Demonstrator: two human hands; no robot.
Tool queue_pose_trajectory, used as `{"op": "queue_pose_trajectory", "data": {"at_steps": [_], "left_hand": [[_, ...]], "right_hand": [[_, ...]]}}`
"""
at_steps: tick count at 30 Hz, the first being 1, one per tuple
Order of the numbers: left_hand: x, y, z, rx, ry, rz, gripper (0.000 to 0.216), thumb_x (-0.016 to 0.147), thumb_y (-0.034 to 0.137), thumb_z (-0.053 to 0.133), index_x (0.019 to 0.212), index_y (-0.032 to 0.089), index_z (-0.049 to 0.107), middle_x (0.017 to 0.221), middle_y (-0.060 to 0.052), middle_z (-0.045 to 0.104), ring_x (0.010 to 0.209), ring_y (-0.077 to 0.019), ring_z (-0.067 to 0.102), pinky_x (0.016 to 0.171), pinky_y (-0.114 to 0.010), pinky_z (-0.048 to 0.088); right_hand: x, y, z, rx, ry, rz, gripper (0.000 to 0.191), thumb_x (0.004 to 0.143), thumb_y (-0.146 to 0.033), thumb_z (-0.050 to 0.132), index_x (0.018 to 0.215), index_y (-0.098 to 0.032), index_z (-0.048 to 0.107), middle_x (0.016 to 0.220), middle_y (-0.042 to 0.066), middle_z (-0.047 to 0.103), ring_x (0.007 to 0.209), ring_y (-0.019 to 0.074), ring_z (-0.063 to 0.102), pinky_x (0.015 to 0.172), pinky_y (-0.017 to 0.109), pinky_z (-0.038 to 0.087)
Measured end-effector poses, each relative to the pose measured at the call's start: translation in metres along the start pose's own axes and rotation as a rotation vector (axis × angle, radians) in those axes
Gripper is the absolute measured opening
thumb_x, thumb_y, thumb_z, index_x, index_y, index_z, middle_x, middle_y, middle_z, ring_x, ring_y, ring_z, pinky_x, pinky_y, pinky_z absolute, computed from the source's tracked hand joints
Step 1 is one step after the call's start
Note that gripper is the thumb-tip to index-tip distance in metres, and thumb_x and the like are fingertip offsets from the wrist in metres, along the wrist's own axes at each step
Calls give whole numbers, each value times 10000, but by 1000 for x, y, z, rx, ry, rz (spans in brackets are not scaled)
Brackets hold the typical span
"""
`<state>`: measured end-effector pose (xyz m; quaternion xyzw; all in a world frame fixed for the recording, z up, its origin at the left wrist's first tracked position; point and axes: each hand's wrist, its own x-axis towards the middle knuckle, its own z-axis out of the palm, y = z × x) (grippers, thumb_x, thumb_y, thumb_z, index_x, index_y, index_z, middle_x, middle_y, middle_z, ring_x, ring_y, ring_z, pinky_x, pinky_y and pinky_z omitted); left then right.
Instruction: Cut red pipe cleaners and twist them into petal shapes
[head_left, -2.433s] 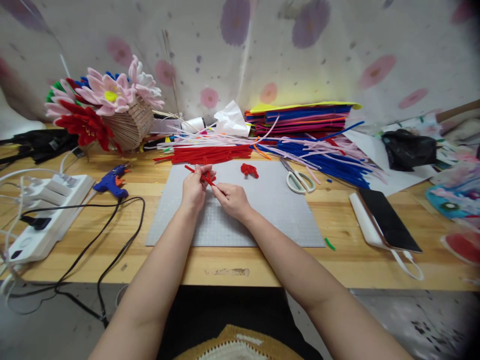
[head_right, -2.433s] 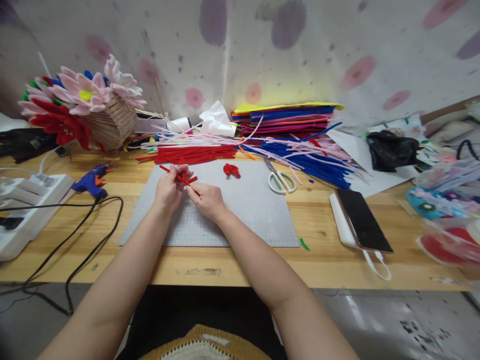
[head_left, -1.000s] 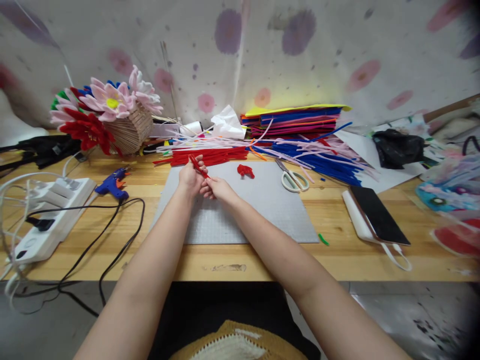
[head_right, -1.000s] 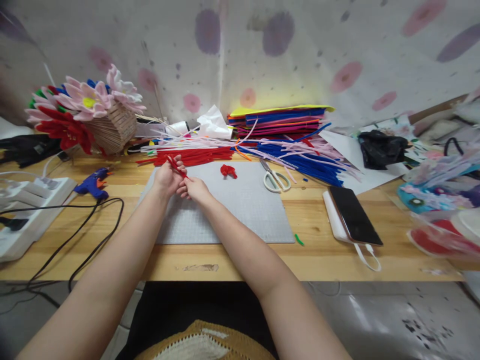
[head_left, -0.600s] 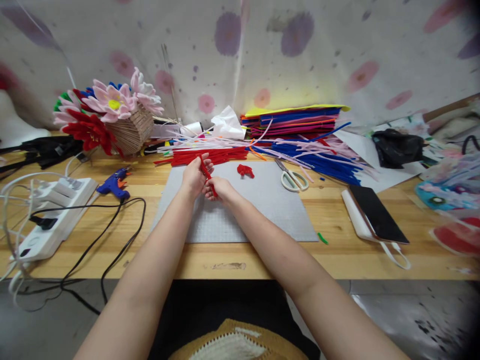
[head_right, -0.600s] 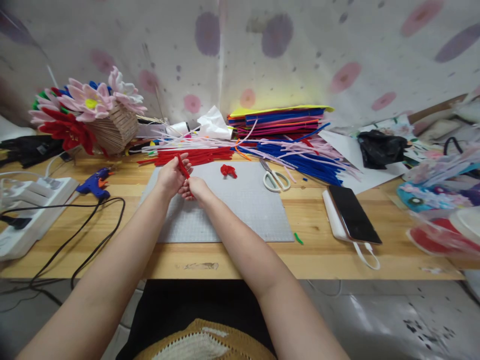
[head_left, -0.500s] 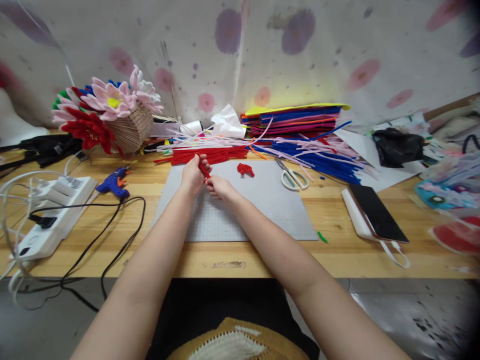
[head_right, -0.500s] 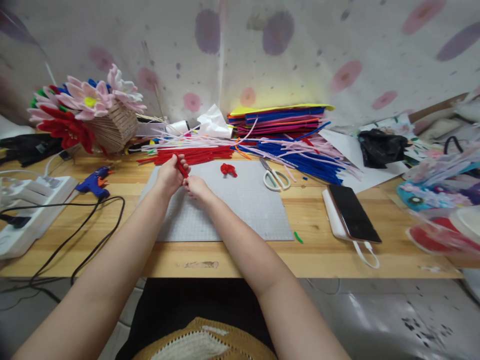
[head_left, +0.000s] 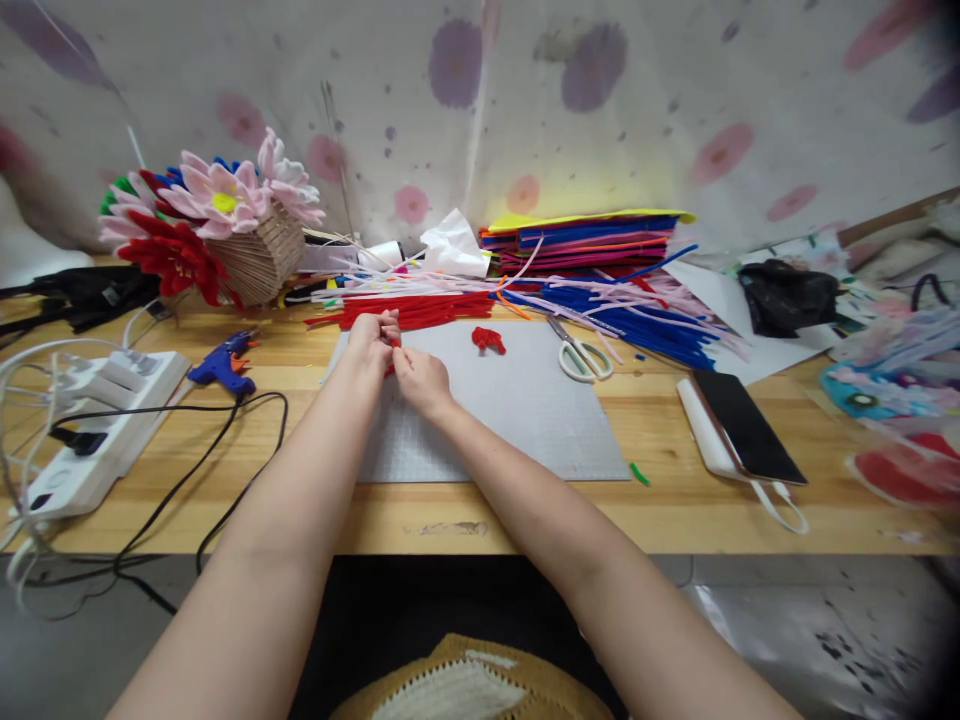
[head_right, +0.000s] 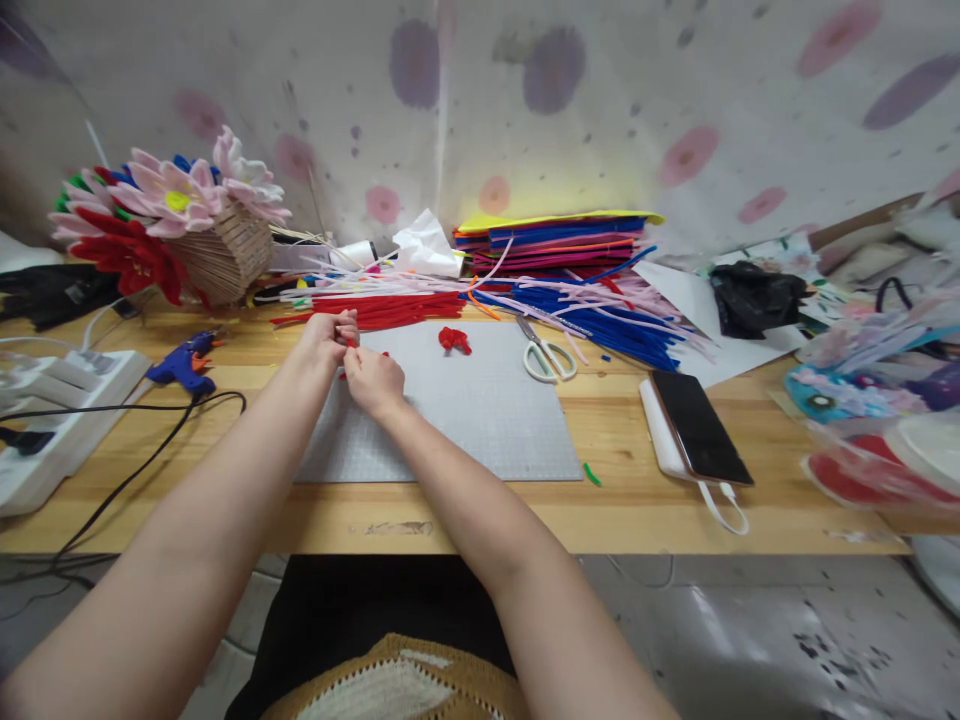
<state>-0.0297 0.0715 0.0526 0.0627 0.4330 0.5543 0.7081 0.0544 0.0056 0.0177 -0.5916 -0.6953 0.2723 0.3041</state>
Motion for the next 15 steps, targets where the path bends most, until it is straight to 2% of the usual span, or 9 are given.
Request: {"op": "queue_pose_trajectory", "data": {"at_steps": [6,11,15], "left_hand": [[1,-1,4,-19,-19,-13,219,729,-26,312,673,131,454,365,81,307,248,-1,255,268,-84,213],[2,-4,0,-36,27,73,206,709,-34,345,668,126,469,376,73,343,261,4,283,283,-81,223],[0,-5,-2,35,41,208,170,748,37,390,679,116,523,415,35,455,313,-19,394,342,-106,319]], "right_hand": [[1,2,-2,-23,20,4,378,884,-350,281,776,-192,607,742,51,618,709,170,532,633,250,338],[3,7,-1,-11,1,7,368,881,-357,288,773,-197,601,749,50,618,725,168,535,639,247,349],[4,9,-1,58,-28,9,356,880,-369,290,732,-196,565,726,38,600,709,161,526,628,246,357]]}}
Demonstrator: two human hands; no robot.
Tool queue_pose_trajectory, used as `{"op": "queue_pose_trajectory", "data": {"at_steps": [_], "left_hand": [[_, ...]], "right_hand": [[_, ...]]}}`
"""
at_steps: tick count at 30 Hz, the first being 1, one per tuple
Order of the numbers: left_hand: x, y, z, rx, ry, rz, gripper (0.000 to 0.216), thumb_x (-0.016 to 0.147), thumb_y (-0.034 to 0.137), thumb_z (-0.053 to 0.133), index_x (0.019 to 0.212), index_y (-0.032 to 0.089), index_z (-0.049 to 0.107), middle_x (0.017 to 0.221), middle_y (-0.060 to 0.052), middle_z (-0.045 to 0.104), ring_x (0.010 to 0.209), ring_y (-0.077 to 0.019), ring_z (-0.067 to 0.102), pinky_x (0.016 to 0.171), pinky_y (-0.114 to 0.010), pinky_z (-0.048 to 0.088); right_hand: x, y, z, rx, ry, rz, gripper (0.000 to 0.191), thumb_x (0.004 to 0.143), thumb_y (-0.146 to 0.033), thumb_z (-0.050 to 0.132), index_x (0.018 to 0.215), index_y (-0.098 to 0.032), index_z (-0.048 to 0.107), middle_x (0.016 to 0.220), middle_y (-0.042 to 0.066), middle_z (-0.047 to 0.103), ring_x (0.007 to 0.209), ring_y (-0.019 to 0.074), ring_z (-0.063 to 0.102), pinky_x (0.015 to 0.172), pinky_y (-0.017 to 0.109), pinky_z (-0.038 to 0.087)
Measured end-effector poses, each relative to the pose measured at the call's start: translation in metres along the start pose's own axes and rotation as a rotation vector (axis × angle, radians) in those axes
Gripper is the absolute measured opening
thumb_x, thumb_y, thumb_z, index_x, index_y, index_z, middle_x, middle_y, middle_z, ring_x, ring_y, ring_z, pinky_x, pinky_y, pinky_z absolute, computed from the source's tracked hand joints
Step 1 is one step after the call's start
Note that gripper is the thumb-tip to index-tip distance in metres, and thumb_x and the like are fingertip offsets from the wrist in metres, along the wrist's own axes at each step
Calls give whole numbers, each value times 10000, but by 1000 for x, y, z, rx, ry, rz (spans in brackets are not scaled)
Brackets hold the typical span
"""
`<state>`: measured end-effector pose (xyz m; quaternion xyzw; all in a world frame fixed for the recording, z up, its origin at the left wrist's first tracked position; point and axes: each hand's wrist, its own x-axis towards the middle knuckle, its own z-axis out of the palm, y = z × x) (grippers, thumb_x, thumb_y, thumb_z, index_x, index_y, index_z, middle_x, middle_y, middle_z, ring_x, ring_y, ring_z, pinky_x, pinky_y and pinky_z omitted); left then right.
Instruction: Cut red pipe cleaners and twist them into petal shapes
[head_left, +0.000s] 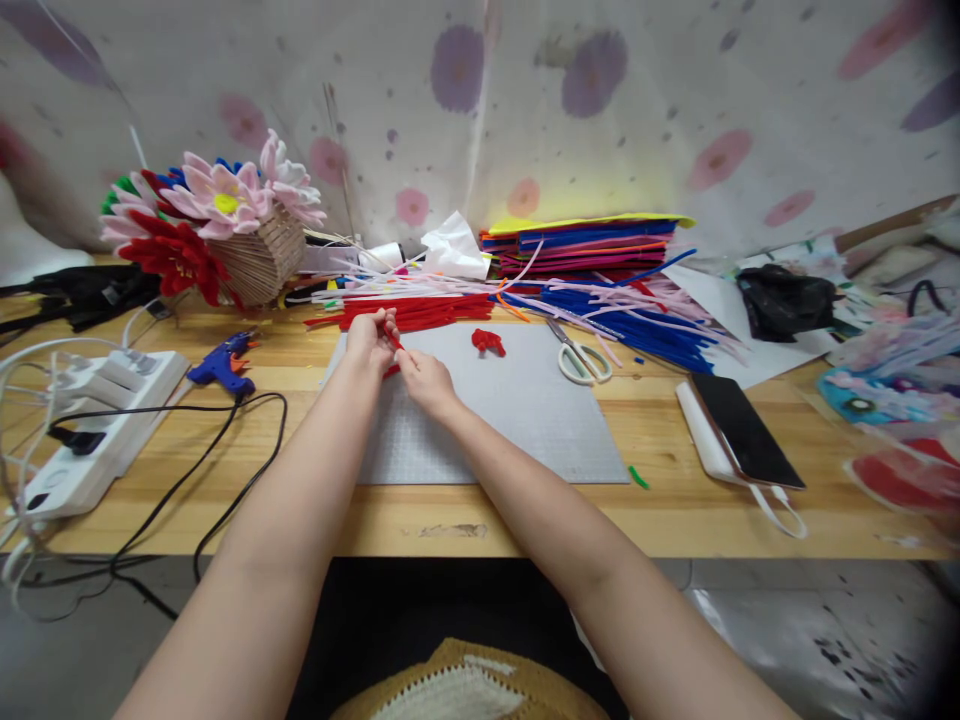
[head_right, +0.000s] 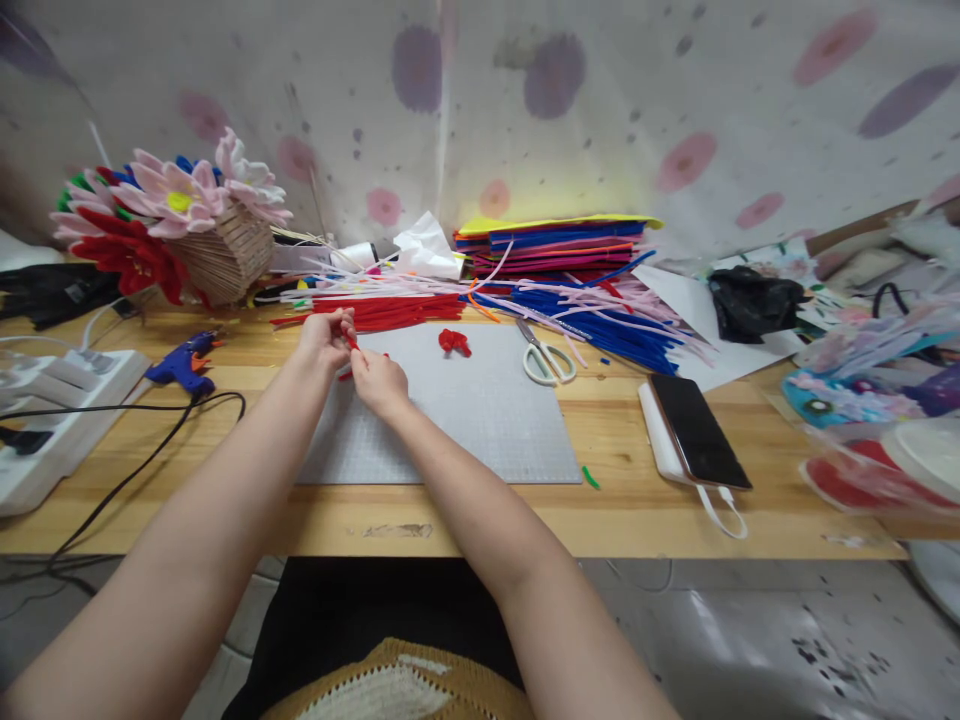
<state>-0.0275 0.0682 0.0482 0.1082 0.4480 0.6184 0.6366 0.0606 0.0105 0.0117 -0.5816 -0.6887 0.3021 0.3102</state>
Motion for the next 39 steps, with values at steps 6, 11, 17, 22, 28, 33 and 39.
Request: {"op": "queue_pose_trajectory", "data": {"at_steps": [6,11,17,22,28,33,39], "left_hand": [[-12,14,-1,253,1,352,96,772,221,505,763,162,579,678,-37,644,539,-111,584,462,-185,407],[-21,3,-19,380,-82,249,165,719,294,601,815,162,573,694,-32,626,551,-112,590,511,-197,428],[-29,-36,-36,487,-500,68,111,672,225,641,702,133,587,409,33,464,300,-78,399,325,-188,312],[-26,-45,-42,465,-586,-44,195,689,298,629,611,133,560,360,36,405,283,-104,406,289,-213,309],[-22,-47,-43,414,-377,67,171,603,210,689,713,97,626,460,2,543,312,-72,436,284,-176,280],[-21,-53,-41,287,-205,206,164,609,209,689,713,106,616,644,-46,645,535,-107,598,474,-185,450],[-17,-42,-44,136,-158,310,99,714,210,612,720,125,562,612,-9,613,593,-98,609,600,-222,498]], "right_hand": [[-3,19,9,379,-144,77,285,883,-294,299,671,-185,455,569,-23,506,461,80,445,480,199,360],[-2,26,5,821,-234,223,219,898,-261,285,764,-178,437,580,-50,501,384,38,431,400,157,364],[1,28,-2,944,-230,217,195,896,-271,328,768,-169,435,517,-53,510,374,39,456,402,144,393],[-1,32,-1,998,-275,231,151,888,-216,339,819,-165,463,530,-46,542,403,48,490,449,166,452],[1,34,-4,1019,-372,252,236,894,-194,318,751,-131,495,548,-5,577,423,73,533,473,212,486],[-2,33,-5,968,-482,260,250,898,-230,344,761,-115,518,559,16,597,456,86,570,496,221,500],[-10,26,-1,836,-554,352,306,900,-251,334,697,-111,515,524,36,595,436,107,570,457,236,495]]}}
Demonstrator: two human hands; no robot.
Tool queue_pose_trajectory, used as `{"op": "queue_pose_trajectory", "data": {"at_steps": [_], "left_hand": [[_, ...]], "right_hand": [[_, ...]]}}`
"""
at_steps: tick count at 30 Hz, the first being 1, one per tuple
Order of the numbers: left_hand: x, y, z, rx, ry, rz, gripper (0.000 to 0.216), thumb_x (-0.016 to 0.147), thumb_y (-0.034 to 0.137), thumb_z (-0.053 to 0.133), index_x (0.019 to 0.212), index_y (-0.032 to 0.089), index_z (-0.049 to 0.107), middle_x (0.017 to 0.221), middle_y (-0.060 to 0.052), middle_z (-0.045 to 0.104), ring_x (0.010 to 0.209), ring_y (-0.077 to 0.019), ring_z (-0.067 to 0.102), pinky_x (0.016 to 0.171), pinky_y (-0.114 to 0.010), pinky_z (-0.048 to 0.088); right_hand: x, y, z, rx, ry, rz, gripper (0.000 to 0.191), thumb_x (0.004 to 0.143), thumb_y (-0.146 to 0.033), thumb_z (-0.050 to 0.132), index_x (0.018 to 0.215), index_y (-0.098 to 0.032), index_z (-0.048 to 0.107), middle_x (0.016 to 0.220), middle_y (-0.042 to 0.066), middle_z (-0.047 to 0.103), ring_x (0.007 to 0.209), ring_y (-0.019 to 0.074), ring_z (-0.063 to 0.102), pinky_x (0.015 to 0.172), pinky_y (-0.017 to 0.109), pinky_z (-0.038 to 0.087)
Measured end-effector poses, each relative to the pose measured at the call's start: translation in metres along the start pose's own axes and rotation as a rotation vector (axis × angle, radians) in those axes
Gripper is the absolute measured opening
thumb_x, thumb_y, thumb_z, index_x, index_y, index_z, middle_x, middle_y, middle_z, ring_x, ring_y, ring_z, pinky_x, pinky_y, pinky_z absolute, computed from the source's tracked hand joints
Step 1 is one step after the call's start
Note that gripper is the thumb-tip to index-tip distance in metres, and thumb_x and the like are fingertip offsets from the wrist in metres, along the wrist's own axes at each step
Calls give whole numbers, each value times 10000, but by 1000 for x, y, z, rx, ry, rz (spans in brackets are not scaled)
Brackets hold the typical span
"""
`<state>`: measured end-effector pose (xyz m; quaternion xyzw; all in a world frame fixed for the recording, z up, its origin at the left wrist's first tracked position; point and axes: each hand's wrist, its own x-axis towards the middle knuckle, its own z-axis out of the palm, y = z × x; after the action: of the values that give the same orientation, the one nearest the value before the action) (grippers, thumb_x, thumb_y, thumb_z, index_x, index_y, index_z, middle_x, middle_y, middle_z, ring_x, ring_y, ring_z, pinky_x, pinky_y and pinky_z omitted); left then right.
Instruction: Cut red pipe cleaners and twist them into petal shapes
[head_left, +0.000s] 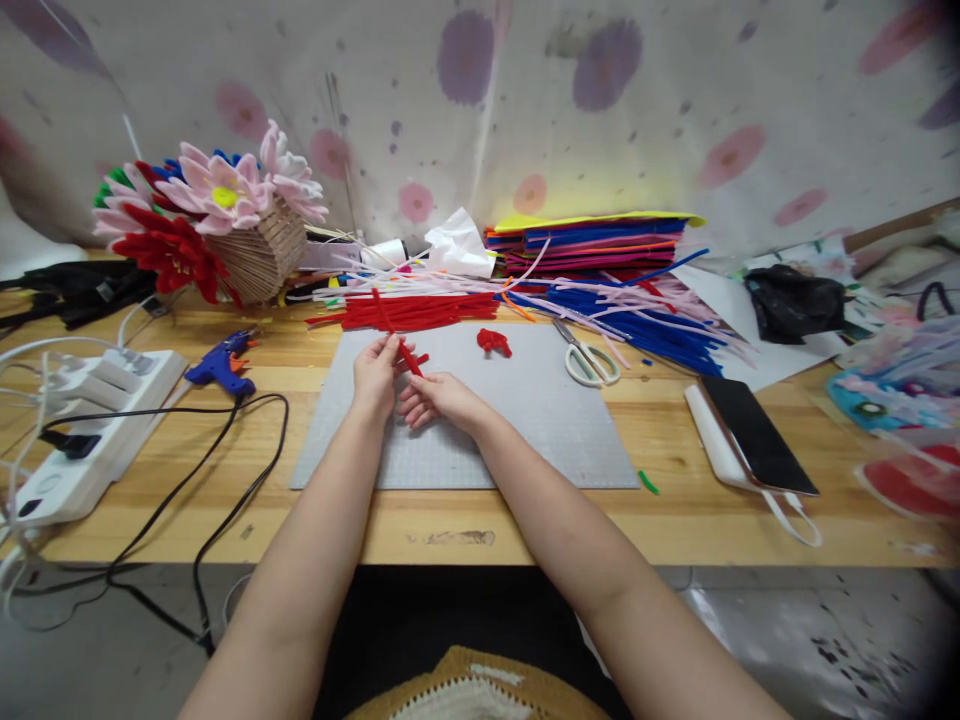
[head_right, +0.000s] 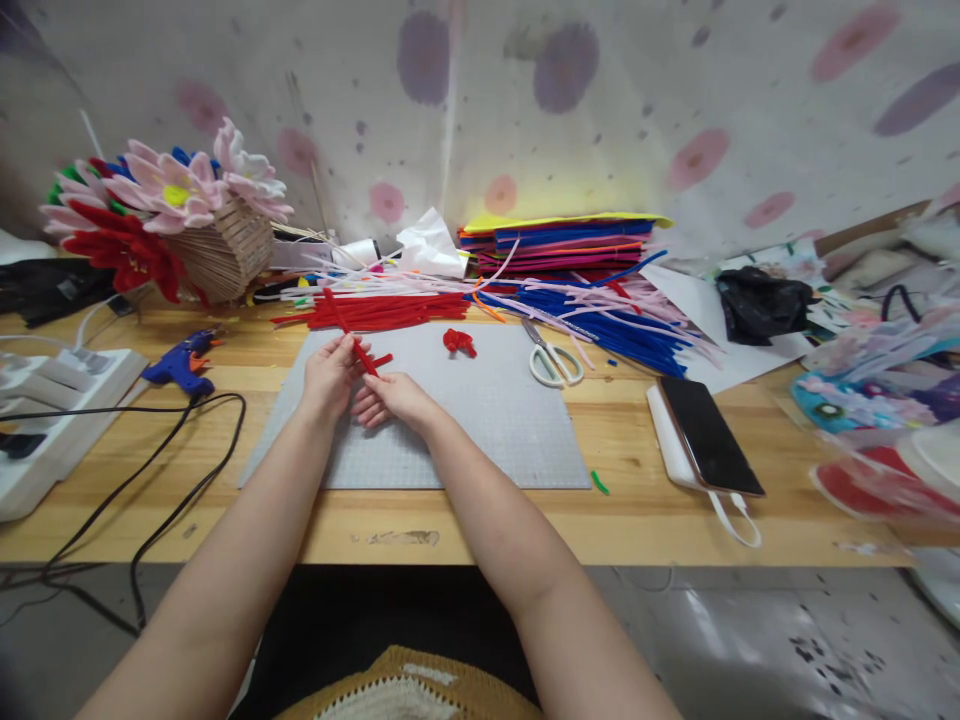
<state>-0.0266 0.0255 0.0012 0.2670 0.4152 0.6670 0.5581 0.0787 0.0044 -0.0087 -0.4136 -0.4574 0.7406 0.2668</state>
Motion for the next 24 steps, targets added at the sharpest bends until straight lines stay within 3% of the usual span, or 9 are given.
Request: {"op": "queue_pose_trajectory", "data": {"at_steps": [4,7,10,13,16,19,24], "left_hand": [[12,10,-15,-101,39,49,94,761,190,561,707,146,497,626,24,586,637,-95,620,668,-267,520],[15,14,-24,-29,110,28,116,761,209,564,718,158,469,610,34,576,589,-86,612,614,-233,515],[13,14,-25,52,156,29,124,766,246,547,742,166,455,591,40,572,489,-65,568,513,-186,479],[9,11,-22,96,157,55,126,769,256,524,743,171,434,553,53,543,382,-41,473,397,-146,384],[8,7,-20,110,107,61,103,774,240,499,744,172,428,514,64,498,323,-26,369,324,-137,260],[8,5,-19,136,73,45,77,784,227,471,749,172,431,508,69,470,297,-15,288,305,-142,173],[7,3,-18,242,87,108,91,784,251,467,747,179,425,553,70,466,307,-15,290,309,-155,161]], "right_hand": [[-1,1,-2,-133,41,14,264,886,-224,349,696,-131,507,546,21,595,443,97,554,461,232,481],[1,-8,-11,-378,245,-120,181,852,-222,404,747,-155,536,639,14,619,465,83,527,492,228,458],[6,-24,-21,-778,484,-305,104,796,-229,487,788,-189,583,743,9,642,657,118,567,659,263,451],[15,-33,-28,-1079,602,-399,126,770,-240,517,858,-206,600,921,40,619,900,183,533,784,319,411],[27,-28,-32,-1257,571,-413,202,746,-291,562,922,-200,595,995,86,559,993,226,463,820,343,383],[33,-19,-39,-1321,473,-442,126,746,-255,558,849,-193,594,949,80,548,947,205,463,810,319,372],[22,-15,-50,-1150,434,-530,79,768,-195,493,812,-198,559,780,17,586,747,146,498,694,274,374]]}}
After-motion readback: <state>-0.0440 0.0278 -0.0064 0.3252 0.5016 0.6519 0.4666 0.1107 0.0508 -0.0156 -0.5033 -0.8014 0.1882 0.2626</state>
